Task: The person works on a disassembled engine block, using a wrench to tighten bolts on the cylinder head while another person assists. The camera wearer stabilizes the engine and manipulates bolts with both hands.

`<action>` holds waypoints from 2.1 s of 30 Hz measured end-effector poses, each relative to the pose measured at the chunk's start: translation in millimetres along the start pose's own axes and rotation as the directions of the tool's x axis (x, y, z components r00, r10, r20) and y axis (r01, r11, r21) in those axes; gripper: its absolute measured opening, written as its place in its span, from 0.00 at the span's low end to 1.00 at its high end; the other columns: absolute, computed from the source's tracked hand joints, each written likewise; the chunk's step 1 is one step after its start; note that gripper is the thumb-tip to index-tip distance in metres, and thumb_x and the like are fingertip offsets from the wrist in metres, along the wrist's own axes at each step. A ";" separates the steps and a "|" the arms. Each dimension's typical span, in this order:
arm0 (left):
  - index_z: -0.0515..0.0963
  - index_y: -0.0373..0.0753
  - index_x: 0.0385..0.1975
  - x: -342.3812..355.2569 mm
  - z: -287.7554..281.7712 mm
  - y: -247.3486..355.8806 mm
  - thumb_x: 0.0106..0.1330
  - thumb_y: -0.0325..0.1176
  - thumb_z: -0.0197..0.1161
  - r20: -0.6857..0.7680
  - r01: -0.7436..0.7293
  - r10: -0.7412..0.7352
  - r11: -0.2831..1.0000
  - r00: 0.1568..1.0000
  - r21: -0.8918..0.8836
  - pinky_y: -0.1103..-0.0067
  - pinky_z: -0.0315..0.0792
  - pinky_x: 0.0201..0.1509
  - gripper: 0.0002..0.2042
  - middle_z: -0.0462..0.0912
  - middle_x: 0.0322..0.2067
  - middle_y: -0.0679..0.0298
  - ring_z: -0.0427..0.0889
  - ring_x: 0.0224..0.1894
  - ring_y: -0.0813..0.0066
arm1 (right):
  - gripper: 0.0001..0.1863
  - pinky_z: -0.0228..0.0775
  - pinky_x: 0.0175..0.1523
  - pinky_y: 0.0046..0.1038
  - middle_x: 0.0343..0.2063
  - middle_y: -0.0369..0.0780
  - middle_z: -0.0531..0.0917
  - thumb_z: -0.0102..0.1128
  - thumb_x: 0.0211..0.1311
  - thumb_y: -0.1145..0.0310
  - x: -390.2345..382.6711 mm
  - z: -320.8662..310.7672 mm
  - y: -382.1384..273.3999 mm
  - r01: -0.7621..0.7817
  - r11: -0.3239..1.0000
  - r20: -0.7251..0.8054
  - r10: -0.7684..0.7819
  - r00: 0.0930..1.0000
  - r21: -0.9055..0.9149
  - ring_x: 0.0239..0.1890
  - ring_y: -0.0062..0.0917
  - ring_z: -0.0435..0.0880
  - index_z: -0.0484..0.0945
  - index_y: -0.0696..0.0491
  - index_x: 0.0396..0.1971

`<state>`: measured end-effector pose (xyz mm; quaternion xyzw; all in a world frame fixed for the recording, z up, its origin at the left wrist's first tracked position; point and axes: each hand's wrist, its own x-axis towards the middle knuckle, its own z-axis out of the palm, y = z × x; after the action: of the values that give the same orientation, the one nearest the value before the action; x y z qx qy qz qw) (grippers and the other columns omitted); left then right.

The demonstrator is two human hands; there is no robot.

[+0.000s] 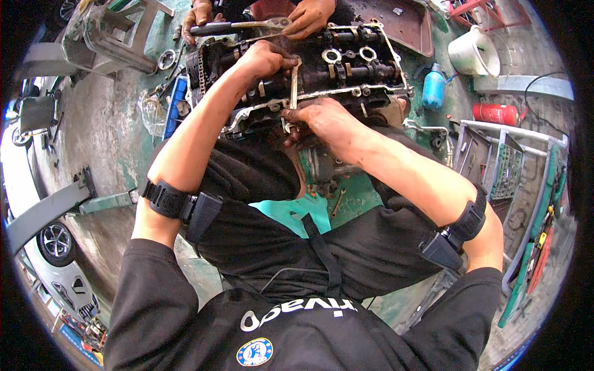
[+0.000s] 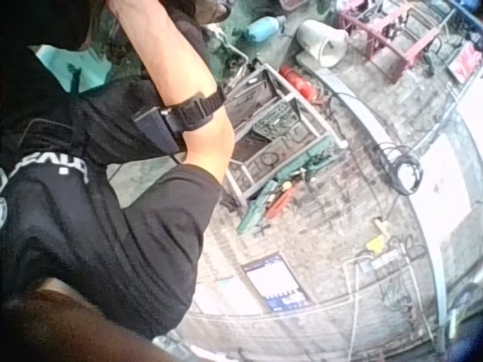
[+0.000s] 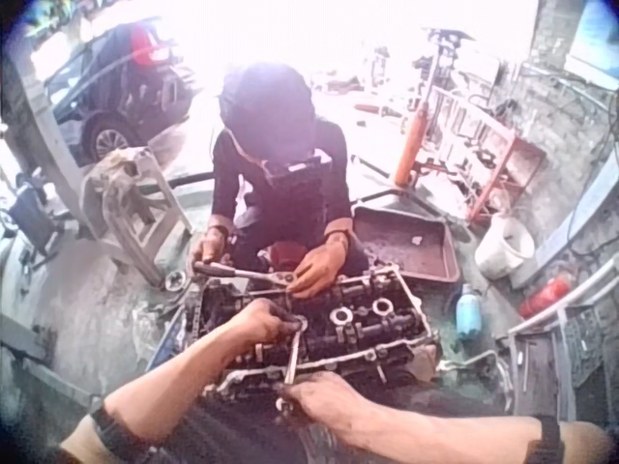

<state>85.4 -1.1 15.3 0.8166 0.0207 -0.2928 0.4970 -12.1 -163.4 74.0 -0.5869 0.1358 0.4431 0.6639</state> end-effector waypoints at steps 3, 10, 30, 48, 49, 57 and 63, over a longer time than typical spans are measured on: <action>0.83 0.34 0.32 5.0 -1.2 -6.2 0.59 0.36 0.66 0.043 0.009 -0.004 0.993 0.999 -0.120 0.82 0.70 0.27 0.10 0.81 0.22 0.67 0.74 0.21 0.81 | 0.09 0.72 0.29 0.27 0.18 0.38 0.78 0.58 0.60 0.67 -2.4 2.3 5.1 0.004 0.999 -0.011 -0.004 1.000 0.031 0.22 0.26 0.80 0.78 0.57 0.25; 0.83 0.36 0.34 8.6 -2.2 -7.5 0.56 0.36 0.67 -0.011 0.050 -0.050 0.998 0.999 0.033 0.81 0.69 0.28 0.11 0.82 0.23 0.67 0.74 0.22 0.80 | 0.13 0.74 0.32 0.25 0.24 0.41 0.83 0.58 0.59 0.63 7.4 4.4 14.0 0.013 0.985 0.041 -0.006 0.999 -0.172 0.25 0.24 0.82 0.80 0.60 0.31; 0.82 0.34 0.24 13.6 -4.0 -12.0 0.46 0.35 0.74 -0.050 0.065 -0.068 0.996 0.996 -0.057 0.77 0.70 0.25 0.11 0.81 0.20 0.64 0.74 0.19 0.78 | 0.18 0.74 0.40 0.34 0.36 0.43 0.78 0.56 0.51 0.67 2.2 -0.3 5.9 0.404 -0.409 0.573 -0.528 0.627 -0.818 0.38 0.35 0.79 0.76 0.49 0.45; 0.83 0.40 0.35 -50.1 -70.6 62.7 0.51 0.54 0.63 -0.486 0.031 0.259 0.859 0.835 0.510 0.67 0.76 0.42 0.23 0.83 0.29 0.49 0.83 0.36 0.56 | 0.09 0.75 0.31 0.33 0.23 0.46 0.80 0.45 0.57 0.69 65.9 52.1 -38.0 0.378 -0.594 0.658 -0.368 0.657 -0.710 0.27 0.35 0.81 0.74 0.56 0.25; 0.83 0.43 0.36 -67.5 -78.2 69.1 0.53 0.53 0.62 -0.533 0.004 0.315 0.858 0.786 0.513 0.67 0.76 0.42 0.20 0.83 0.29 0.50 0.83 0.35 0.55 | 0.09 0.75 0.31 0.35 0.22 0.48 0.79 0.46 0.56 0.69 74.0 52.2 -40.5 0.421 -0.530 0.661 -0.430 0.615 -0.736 0.26 0.38 0.81 0.73 0.56 0.23; 0.82 0.34 0.28 -122.4 -98.1 78.2 0.58 0.40 0.60 -0.738 -0.146 0.382 0.919 0.556 0.366 0.65 0.75 0.41 0.14 0.81 0.28 0.47 0.81 0.34 0.50 | 0.15 0.75 0.39 0.38 0.22 0.50 0.79 0.54 0.55 0.64 130.3 39.3 -58.7 0.398 -0.570 0.688 -0.505 0.521 -0.719 0.30 0.43 0.81 0.74 0.64 0.28; 0.82 0.33 0.27 -121.3 -107.7 71.3 0.58 0.40 0.59 -0.732 -0.161 0.335 0.940 0.594 0.299 0.64 0.75 0.41 0.14 0.81 0.27 0.47 0.82 0.33 0.50 | 0.15 0.72 0.43 0.37 0.25 0.51 0.81 0.60 0.53 0.60 126.6 41.6 -68.0 0.368 0.043 0.258 -0.636 0.727 -0.929 0.33 0.44 0.81 0.81 0.57 0.34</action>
<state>57.4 82.8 168.8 0.9029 0.0876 0.1576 0.3902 96.8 -66.2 41.5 -0.9118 -0.2988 0.0970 0.2646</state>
